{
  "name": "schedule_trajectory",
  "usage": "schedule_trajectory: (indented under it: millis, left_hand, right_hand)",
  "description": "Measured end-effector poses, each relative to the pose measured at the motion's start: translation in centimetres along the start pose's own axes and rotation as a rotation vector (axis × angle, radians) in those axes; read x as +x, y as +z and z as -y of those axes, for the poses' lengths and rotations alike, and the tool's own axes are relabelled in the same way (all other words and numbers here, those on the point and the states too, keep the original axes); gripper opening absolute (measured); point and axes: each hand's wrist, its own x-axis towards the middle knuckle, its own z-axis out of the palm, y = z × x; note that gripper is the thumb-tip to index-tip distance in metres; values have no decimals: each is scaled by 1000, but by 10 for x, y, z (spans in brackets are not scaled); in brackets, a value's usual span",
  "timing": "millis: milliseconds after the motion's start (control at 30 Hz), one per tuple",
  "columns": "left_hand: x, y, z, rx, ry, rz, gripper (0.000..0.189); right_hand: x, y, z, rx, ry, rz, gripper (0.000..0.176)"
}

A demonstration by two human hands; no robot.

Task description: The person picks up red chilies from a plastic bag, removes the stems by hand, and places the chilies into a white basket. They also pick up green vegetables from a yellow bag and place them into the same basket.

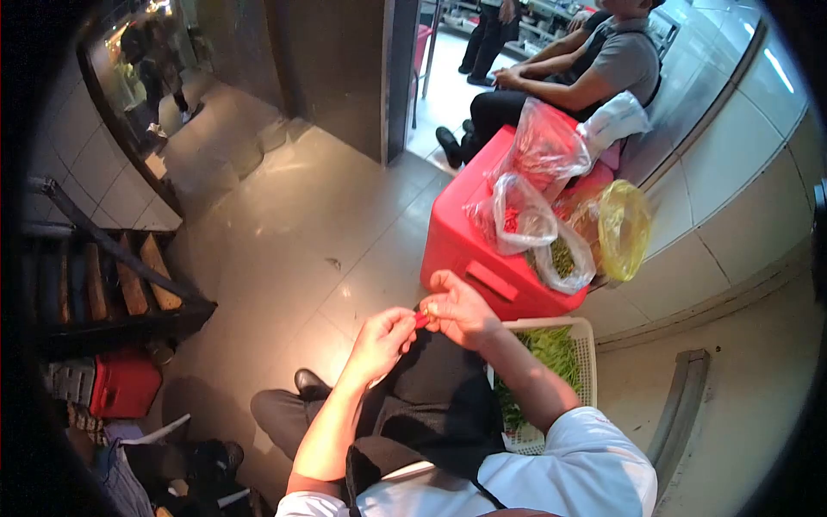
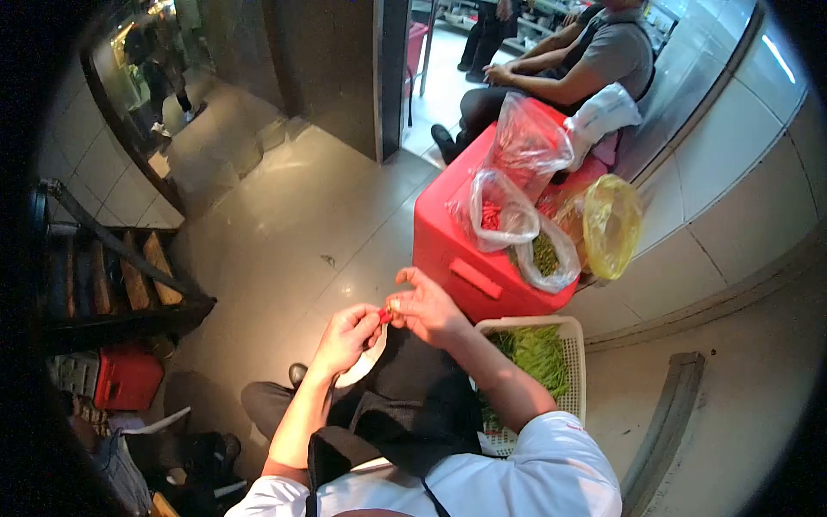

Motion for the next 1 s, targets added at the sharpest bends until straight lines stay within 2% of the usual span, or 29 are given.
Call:
schedule_trajectory:
  millis: [67, 167, 367, 500, 567, 633, 733, 833, 867, 933, 967, 1000]
  left_hand:
    - [1, 0, -1, -108, -4, 31, 20]
    - [4, -4, 5, -173, -25, 27, 20]
    - [6, -9, 11, -226, 6, -8, 16]
    - [11, -6, 8, -149, 4, -52, 13]
    - [13, -4, 11, -169, 48, -47, 14]
    - [16, -3, 14, -199, 52, -14, 14]
    - [19, 6, 6, -199, 12, -16, 15]
    - [20, 18, -1, -144, 13, -18, 14]
    - [23, 22, -2, -126, 20, -23, 13]
    - [27, 32, 3, -65, 24, -6, 15]
    - [32, 36, 6, -28, 29, 13, 15]
    - [36, 39, 13, 9, -23, 60, 15]
  right_hand:
    - [-2, -4, -1, 85, -29, -8, 36]
    - [-3, -30, 10, 97, -251, -122, 34]
    - [-53, -77, 61, -332, -501, -512, 14]
    - [-87, -92, 113, -882, -695, -877, 6]
    - [-98, -101, 136, -1033, -787, -973, 7]
    - [-102, -111, 155, -1101, -790, -1015, 11]
    - [-95, -151, 164, -1455, -624, -1021, 19]
    - [-86, -161, 146, -1950, -798, -1055, 24]
    - [-87, -152, 135, -1813, -731, -1052, 25]
    - [-80, -107, 102, -1297, -543, -814, 25]
    - [-82, -95, 81, -840, -360, -563, 28]
    - [-81, -66, 63, -920, -377, -414, 31]
